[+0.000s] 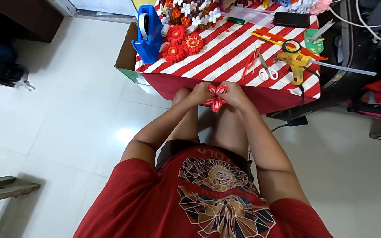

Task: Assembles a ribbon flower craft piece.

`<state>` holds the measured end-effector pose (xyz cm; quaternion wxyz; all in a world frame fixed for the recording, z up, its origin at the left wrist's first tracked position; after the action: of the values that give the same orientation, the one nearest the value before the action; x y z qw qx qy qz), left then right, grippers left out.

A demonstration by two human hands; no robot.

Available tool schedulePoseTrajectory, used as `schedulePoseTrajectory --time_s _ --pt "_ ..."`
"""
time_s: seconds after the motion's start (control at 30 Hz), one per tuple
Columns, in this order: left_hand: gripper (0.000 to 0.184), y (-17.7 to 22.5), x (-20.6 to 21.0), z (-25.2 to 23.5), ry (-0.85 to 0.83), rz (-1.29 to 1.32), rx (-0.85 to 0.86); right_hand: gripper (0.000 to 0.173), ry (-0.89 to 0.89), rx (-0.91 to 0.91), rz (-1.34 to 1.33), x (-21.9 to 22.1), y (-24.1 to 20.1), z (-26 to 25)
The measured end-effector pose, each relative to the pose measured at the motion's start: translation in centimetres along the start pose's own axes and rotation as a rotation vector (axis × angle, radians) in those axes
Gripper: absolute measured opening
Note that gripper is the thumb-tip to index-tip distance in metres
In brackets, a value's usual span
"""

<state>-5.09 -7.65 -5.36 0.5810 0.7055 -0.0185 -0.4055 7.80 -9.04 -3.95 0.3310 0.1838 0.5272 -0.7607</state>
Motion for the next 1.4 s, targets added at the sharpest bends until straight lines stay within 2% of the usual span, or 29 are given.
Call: schedulePoseTrajectory --time_s 0.23,0.37,0.7,0.87,1.1,1.4 --pt "0.024 -3.6 2.8 1.4 -0.043 0.114 -0.096 0.021 -0.130 0.053 -0.026 3.1 2.7 -1.0" --pt "0.028 -6.1 4.8 1.6 -0.083 0.062 -0.098 0.021 -0.156 0.060 -0.057 5.8 5.3 -2.1" --pt "0.027 -6.3 5.3 1.3 -0.079 0.022 -0.106 0.018 -0.147 0.053 -0.018 5.5 5.3 -1.7" --pt "0.028 -6.2 5.2 2.0 -0.054 0.018 -0.034 0.020 -0.192 0.052 -0.080 6.0 6.1 -2.4" --pt "0.026 -6.5 5.2 1.7 -0.042 0.044 -0.029 0.021 -0.169 0.023 -0.142 5.8 6.4 -2.7" --pt "0.026 -5.5 5.0 1.9 -0.080 0.030 -0.017 0.012 -0.195 -0.001 -0.123 6.1 6.2 -2.6"
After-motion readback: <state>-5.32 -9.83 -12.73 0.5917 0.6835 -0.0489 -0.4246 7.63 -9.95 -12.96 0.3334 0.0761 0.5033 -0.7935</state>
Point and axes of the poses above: each hand's wrist, its own z-axis away from the middle knuckle, its own x-axis out of the palm, y = z × x, the point moved 7 cm from there along -z, towards the middle knuckle, and after that the axes turned 14 degrees about x, right-handed, at the moved point
